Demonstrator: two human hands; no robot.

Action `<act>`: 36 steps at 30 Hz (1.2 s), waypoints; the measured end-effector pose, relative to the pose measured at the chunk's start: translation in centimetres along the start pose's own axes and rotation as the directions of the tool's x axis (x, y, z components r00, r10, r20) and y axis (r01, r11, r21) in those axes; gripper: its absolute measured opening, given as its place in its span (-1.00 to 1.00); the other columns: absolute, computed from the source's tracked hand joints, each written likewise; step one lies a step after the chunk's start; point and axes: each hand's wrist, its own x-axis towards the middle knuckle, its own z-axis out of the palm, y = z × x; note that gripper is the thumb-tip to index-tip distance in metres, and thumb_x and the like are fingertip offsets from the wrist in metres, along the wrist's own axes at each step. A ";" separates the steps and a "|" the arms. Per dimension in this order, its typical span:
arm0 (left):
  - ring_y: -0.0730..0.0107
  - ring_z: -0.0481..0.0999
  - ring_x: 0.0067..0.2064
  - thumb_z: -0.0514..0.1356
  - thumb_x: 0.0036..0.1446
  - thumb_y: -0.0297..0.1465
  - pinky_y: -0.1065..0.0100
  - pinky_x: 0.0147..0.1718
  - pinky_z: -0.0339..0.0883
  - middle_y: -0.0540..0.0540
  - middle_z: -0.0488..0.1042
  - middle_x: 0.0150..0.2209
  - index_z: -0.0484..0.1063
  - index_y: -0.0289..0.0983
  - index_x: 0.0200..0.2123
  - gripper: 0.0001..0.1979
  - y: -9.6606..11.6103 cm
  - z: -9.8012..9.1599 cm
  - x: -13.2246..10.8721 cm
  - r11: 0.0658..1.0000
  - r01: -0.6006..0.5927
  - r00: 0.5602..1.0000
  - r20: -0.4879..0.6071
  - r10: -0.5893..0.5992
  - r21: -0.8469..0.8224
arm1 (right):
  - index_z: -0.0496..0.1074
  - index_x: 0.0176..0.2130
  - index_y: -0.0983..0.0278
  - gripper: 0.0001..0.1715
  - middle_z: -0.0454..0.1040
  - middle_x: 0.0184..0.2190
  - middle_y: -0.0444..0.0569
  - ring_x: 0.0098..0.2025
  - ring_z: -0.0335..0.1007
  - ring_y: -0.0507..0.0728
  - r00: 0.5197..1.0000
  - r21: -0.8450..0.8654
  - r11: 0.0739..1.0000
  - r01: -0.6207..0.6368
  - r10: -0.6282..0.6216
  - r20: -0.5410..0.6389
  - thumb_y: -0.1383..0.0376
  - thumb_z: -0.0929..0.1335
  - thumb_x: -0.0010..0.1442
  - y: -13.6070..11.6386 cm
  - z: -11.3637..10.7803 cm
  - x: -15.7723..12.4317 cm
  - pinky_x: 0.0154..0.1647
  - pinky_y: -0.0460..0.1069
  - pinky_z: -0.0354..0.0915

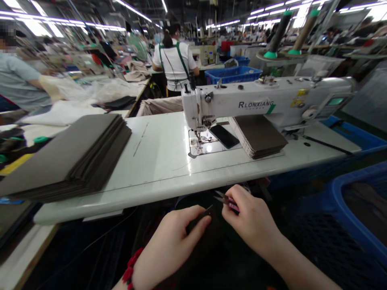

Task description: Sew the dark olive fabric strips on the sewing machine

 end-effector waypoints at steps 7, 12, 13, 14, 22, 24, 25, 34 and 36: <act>0.45 0.48 -0.31 0.04 0.32 -0.22 0.49 -0.31 0.28 0.08 0.53 -0.33 0.47 -0.20 -0.28 -0.73 -0.2 -0.5 0.0 0.996 0.017 0.999 0.035 -0.014 -0.093 | 0.26 -0.39 0.20 -0.87 0.34 -0.45 -0.22 -0.41 0.26 0.00 0.990 0.330 0.936 -0.121 0.088 0.112 0.28 0.31 0.21 0.6 -0.7 0.1 -0.39 -0.11 0.16; 0.44 0.46 -0.33 0.04 0.32 -0.21 0.48 -0.34 0.28 0.05 0.52 -0.35 0.47 -0.23 -0.29 -0.71 -0.1 -0.4 0.1 0.997 0.011 0.998 0.056 -0.007 -0.079 | 0.35 -0.31 0.20 -0.97 0.39 -0.40 -0.22 -0.37 0.31 -0.01 0.966 0.530 0.831 -0.168 0.032 0.256 0.31 0.30 0.22 -0.4 -0.2 0.2 -0.37 -0.14 0.21; 0.43 0.47 -0.33 0.03 0.33 -0.21 0.47 -0.34 0.29 0.04 0.52 -0.35 0.47 -0.23 -0.29 -0.70 -0.2 -0.4 0.1 0.998 0.006 0.998 0.058 -0.002 -0.070 | 0.35 -0.31 0.20 -0.97 0.38 -0.41 -0.22 -0.37 0.31 0.00 0.968 0.528 0.834 -0.158 0.026 0.249 0.32 0.30 0.21 -0.5 -0.1 0.3 -0.37 -0.13 0.21; 0.43 0.47 -0.33 0.02 0.34 -0.22 0.46 -0.34 0.29 0.03 0.52 -0.34 0.47 -0.23 -0.28 -0.70 -0.3 -0.4 0.1 0.998 -0.005 0.998 0.056 0.008 -0.056 | 0.34 -0.31 0.21 -0.99 0.38 -0.40 -0.20 -0.35 0.32 0.01 0.976 0.515 0.845 -0.143 0.034 0.215 0.33 0.31 0.20 -0.5 0.0 0.3 -0.35 -0.12 0.22; 0.39 0.33 -0.39 0.13 0.27 -0.46 0.33 -0.35 0.20 -0.02 0.38 -0.42 0.39 -0.14 0.08 -0.68 -3.2 -0.5 -1.0 0.707 -0.389 0.829 -0.110 0.548 0.591 | 0.29 -0.42 0.22 -0.82 0.29 -0.51 -0.20 -0.46 0.22 0.00 0.995 0.408 0.907 -0.103 0.087 0.058 0.26 0.30 0.23 0.6 -0.1 0.2 -0.45 -0.11 0.16; 0.37 0.31 -0.37 0.13 0.25 -0.53 0.28 -0.32 0.20 -0.03 0.37 -0.42 0.35 -0.19 0.13 -0.61 -3.8 -0.7 -1.4 0.604 -0.433 0.788 -0.044 0.614 0.670 | 0.30 -0.36 0.22 -0.92 0.34 -0.44 -0.18 -0.40 0.26 0.01 0.997 0.429 0.901 -0.072 0.073 0.013 0.33 0.29 0.21 0.7 -0.2 0.0 -0.40 -0.11 0.19; 0.36 0.31 -0.35 0.12 0.24 -0.56 0.26 -0.30 0.20 -0.04 0.37 -0.41 0.33 -0.22 0.15 -0.59 -4.0 -0.7 -1.5 0.570 -0.443 0.778 -0.019 0.628 0.692 | 0.32 -0.33 0.22 -0.94 0.36 -0.39 -0.17 -0.37 0.29 0.01 0.998 0.442 0.895 -0.053 0.058 0.002 0.37 0.28 0.19 0.8 -0.2 0.0 -0.36 -0.11 0.20; 0.40 0.36 -0.32 0.14 0.27 -0.49 0.34 -0.28 0.27 -0.02 0.39 -0.37 0.37 -0.14 0.09 -0.66 -3.9 -2.1 -1.4 0.692 -0.449 0.794 -0.104 0.600 0.565 | 0.44 -0.19 0.21 -0.82 0.48 -0.26 -0.13 -0.31 0.36 0.03 0.978 0.540 0.832 -0.124 0.009 0.210 0.19 0.37 0.19 0.6 0.3 0.0 -0.32 -0.10 0.26; 0.44 0.40 -0.30 0.16 0.28 -0.40 0.43 -0.31 0.30 -0.02 0.41 -0.32 0.42 -0.14 0.01 -0.75 -3.6 -4.4 -1.8 0.757 -0.396 0.802 -0.207 0.561 0.520 | 0.44 -0.07 0.18 -0.67 0.49 -0.14 -0.12 -0.20 0.39 0.07 0.953 0.596 0.791 -0.135 -0.061 0.297 0.18 0.41 0.16 0.7 1.2 0.0 -0.20 -0.08 0.28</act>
